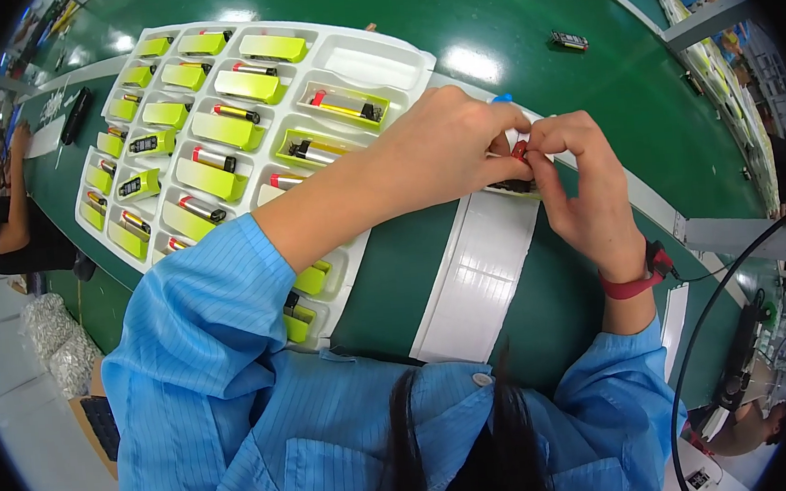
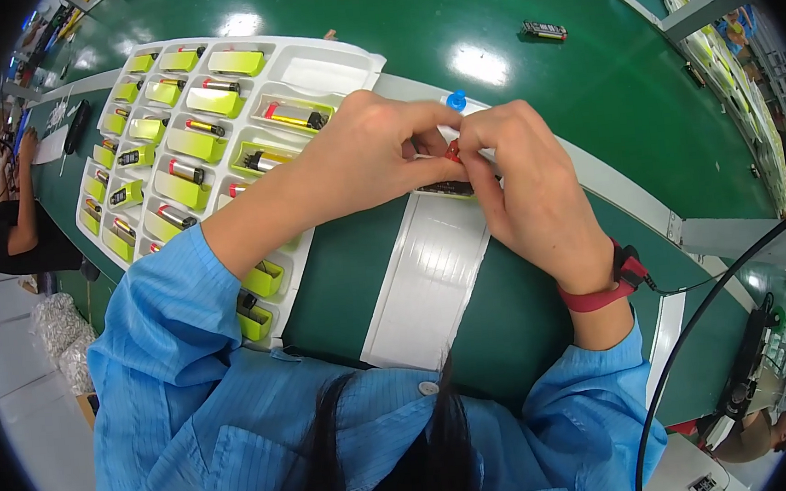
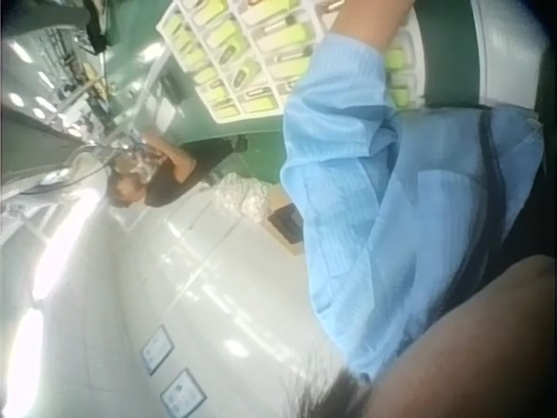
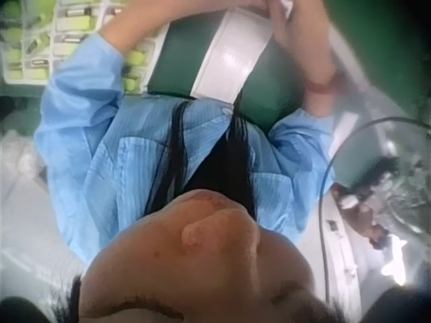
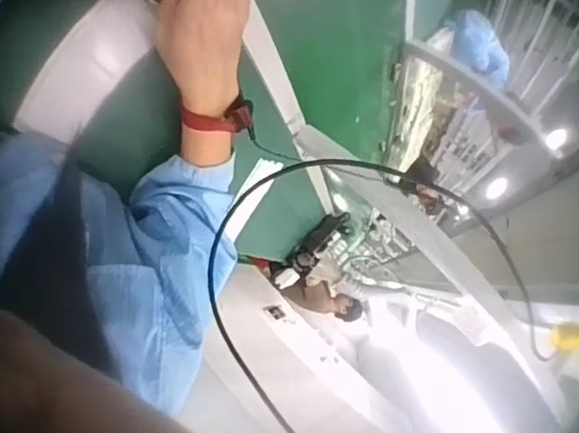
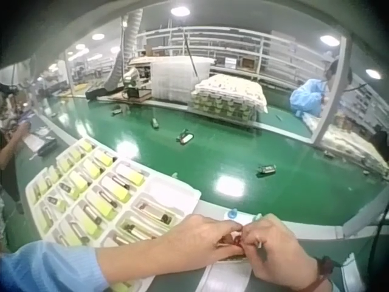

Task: The person assembles electronic components by hand, placing batteries into small yellow electronic housings and applying adhesive strips to them.

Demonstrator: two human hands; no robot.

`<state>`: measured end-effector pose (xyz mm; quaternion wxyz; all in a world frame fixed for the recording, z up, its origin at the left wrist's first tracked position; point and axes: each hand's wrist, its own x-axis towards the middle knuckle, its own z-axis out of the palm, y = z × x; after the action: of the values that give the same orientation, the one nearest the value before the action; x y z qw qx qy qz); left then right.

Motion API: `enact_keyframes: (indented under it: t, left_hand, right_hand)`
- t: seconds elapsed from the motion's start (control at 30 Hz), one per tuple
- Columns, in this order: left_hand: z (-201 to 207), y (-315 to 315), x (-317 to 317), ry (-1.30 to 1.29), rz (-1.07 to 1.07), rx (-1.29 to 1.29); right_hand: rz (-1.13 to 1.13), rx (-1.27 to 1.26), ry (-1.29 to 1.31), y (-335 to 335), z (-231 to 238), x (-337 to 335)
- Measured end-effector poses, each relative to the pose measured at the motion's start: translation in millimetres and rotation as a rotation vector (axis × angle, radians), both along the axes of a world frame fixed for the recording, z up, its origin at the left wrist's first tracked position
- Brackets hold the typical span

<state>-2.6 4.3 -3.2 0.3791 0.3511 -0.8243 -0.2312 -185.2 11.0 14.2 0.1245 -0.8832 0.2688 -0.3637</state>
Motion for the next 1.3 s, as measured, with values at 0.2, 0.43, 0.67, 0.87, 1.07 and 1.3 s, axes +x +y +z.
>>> enact_keyframes:
  t: [0.2, 0.43, 0.67, 0.87, 1.07, 1.3]
  left_hand:
    - [0, -4, 4, -0.007, -0.070, 0.043]
    - [1, -7, 8, 0.149, 0.056, 0.053]
    - [1, -6, 5, 0.235, 0.097, 0.170]
    - [2, -7, 4, 0.233, 0.099, 0.238]
    - [0, -10, 4, 0.145, 0.101, 0.043]
    - [8, -14, 15, 0.010, 0.025, -0.164]
  right_hand:
    - [0.103, -0.150, 0.017, -6, -6, -4]
    - [-0.218, 0.262, -0.548, -43, -6, -85]
    - [-0.302, 0.848, -0.346, -38, -8, -73]
    - [-0.032, 0.958, -0.371, -11, -20, -28]
    - [-0.138, 0.804, -0.361, -10, -26, -29]
    - [-0.204, 0.669, -0.279, -12, -24, -28]
